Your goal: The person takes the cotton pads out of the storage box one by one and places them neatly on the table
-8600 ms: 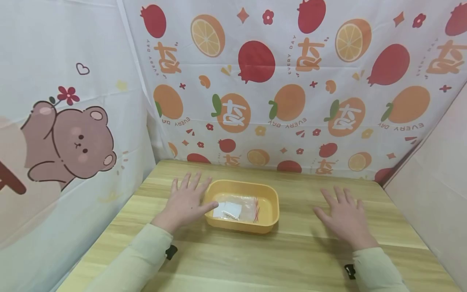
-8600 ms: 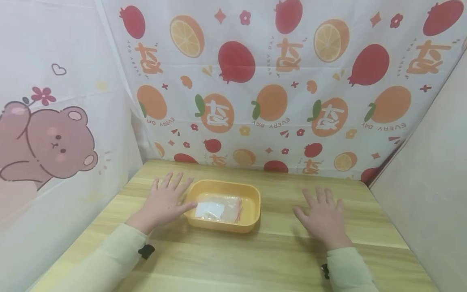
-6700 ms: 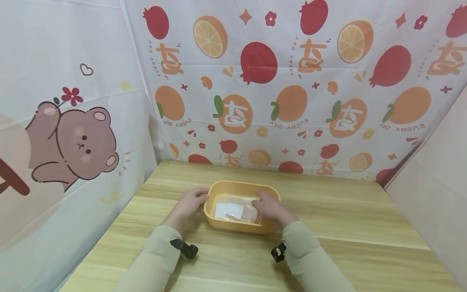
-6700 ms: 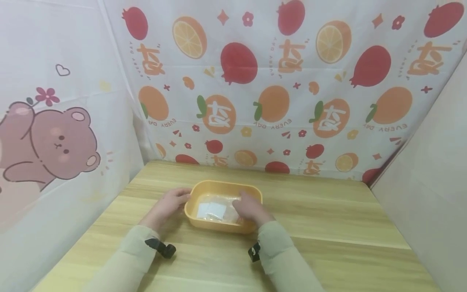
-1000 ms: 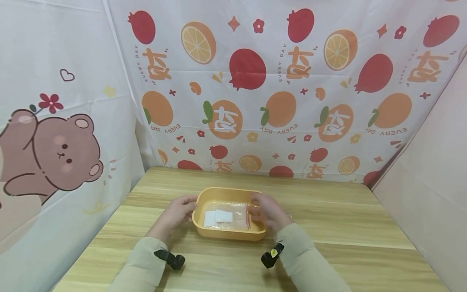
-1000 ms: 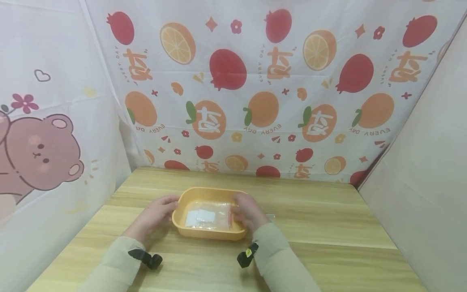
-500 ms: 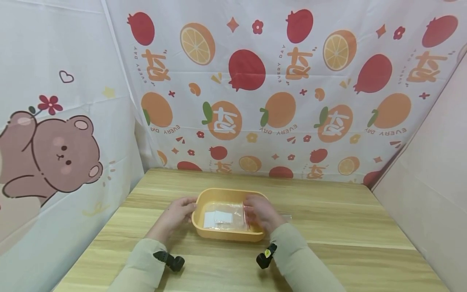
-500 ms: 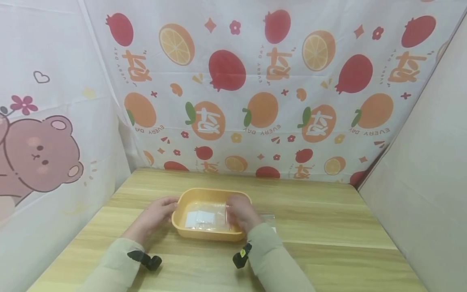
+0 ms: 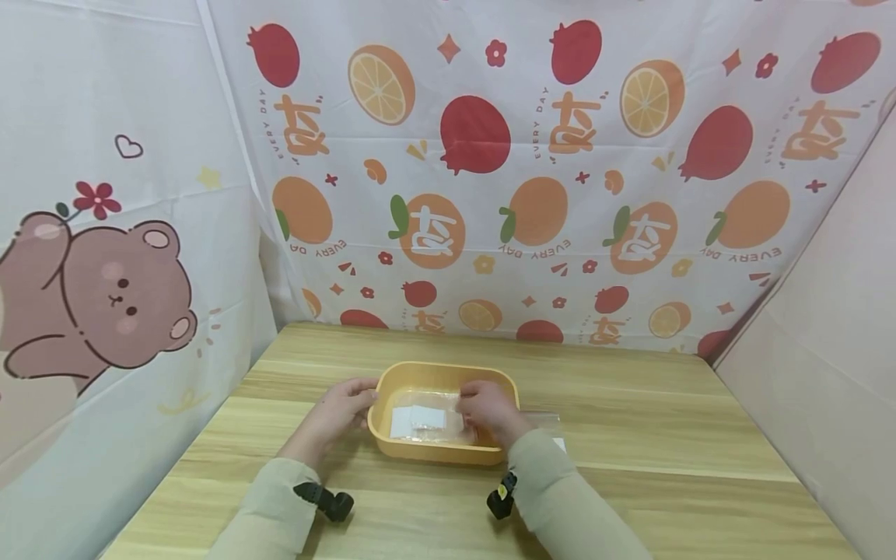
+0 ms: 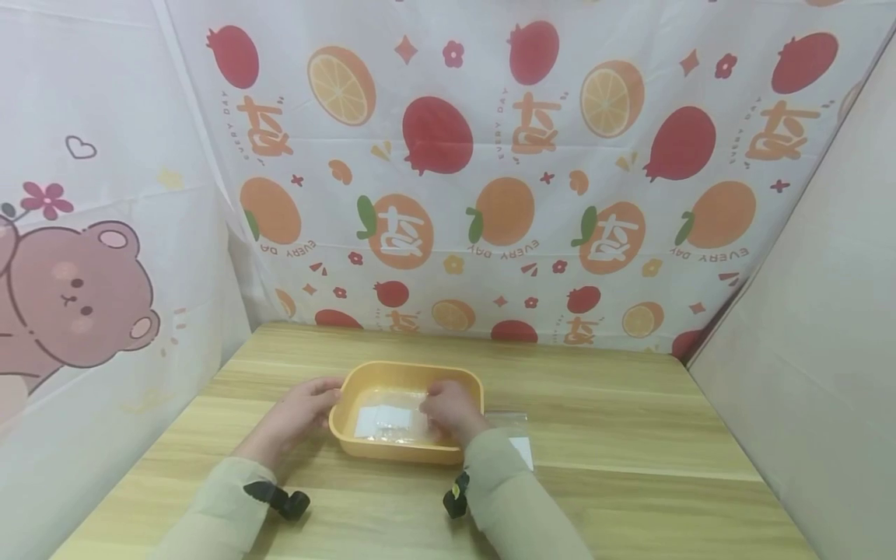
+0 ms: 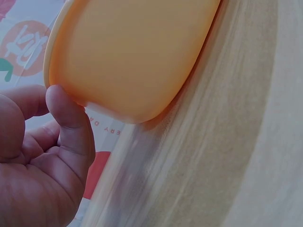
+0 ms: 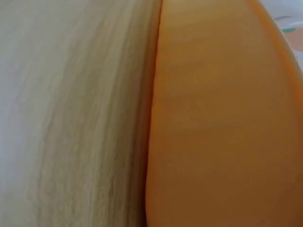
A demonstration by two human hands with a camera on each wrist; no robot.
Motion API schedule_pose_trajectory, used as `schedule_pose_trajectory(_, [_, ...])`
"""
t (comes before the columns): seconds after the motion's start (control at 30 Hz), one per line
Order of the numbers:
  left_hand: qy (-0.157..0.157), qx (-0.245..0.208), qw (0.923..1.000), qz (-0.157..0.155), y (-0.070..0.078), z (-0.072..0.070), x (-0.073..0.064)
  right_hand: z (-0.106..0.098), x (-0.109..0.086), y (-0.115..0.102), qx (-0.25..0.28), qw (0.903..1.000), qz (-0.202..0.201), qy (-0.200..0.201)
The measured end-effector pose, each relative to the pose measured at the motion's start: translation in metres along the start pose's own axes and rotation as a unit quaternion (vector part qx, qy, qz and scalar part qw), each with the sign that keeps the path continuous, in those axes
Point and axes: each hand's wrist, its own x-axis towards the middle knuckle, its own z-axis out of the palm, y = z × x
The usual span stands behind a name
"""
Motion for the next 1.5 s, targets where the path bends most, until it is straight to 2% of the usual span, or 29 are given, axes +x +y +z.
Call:
schedule_pose_trajectory(0.13, [0.000, 0.001, 1.0000, 0.002, 0.000, 0.000, 0.000, 0.003, -0.003, 0.000, -0.002, 0.9997, 0.024, 0.006])
schedule_pose_trajectory(0.23, [0.000, 0.001, 1.0000, 0.004, 0.000, 0.000, 0.000, 0.005, -0.003, 0.000, -0.007, 0.9995, 0.028, 0.015])
schedule_pose_trajectory(0.47, [-0.006, -0.013, 0.9999, 0.004, -0.001, 0.000, 0.000, 0.007, 0.000, -0.001, -0.033, 0.9989, 0.016, 0.029])
schedule_pose_trajectory(0.83, [-0.002, -0.010, 0.9999, 0.006, -0.001, 0.000, -0.001, 0.010, -0.002, -0.005, -0.050, 0.9971, 0.025, 0.053])
schedule_pose_trajectory(0.97, [-0.004, -0.010, 0.9999, 0.007, 0.000, 0.000, -0.001, 0.008, -0.003, -0.008, -0.056, 0.9962, 0.003, 0.067])
schedule_pose_trajectory(1.2, [-0.003, -0.015, 0.9998, 0.009, 0.001, -0.001, -0.002, 0.000, -0.004, -0.023, -0.077, 0.9926, -0.067, 0.067])
schedule_pose_trajectory(1.5, [-0.007, -0.018, 0.9997, 0.012, -0.001, -0.001, -0.004, -0.020, -0.015, -0.039, -0.018, 0.9952, -0.086, 0.042])
